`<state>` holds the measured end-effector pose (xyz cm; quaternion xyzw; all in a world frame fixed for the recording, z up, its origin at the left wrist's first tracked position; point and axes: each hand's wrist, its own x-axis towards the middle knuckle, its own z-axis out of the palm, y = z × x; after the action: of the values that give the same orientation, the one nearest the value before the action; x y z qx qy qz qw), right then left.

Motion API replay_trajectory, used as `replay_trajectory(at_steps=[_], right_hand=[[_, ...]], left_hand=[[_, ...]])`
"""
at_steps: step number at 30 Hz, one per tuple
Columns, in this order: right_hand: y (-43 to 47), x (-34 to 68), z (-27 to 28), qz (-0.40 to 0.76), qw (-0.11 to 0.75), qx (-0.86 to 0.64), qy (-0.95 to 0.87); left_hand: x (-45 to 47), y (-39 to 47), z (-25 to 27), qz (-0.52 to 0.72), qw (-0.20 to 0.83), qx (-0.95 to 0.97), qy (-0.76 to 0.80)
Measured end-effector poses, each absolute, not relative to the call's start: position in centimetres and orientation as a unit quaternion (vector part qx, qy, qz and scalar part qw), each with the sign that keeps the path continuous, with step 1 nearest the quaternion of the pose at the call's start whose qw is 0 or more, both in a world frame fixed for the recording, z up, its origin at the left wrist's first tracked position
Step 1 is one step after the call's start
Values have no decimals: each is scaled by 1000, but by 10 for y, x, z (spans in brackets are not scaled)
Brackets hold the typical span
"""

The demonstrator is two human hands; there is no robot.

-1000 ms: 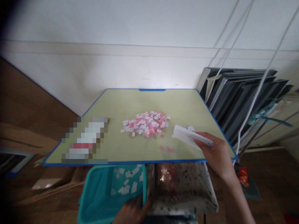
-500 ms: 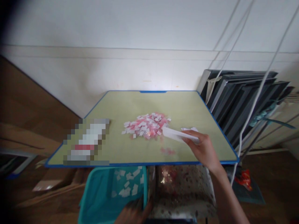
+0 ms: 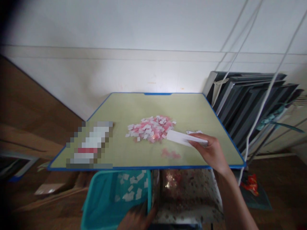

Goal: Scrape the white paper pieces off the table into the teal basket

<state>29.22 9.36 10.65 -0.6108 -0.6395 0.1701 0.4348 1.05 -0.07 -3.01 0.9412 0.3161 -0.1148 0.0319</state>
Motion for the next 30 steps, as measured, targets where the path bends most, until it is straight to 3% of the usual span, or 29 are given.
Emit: replay_trajectory(at_steps=[8, 18, 30], right_hand=[[112, 284, 92, 254, 433, -588, -634], [147, 298, 103, 474, 364, -531, -600], [146, 295, 102, 527, 333, -523, -582]], left_hand=[[10, -1, -31, -96, 32, 943, 317], [9, -3, -33, -85, 9, 944, 320], [9, -1, -32, -91, 22, 941, 324]])
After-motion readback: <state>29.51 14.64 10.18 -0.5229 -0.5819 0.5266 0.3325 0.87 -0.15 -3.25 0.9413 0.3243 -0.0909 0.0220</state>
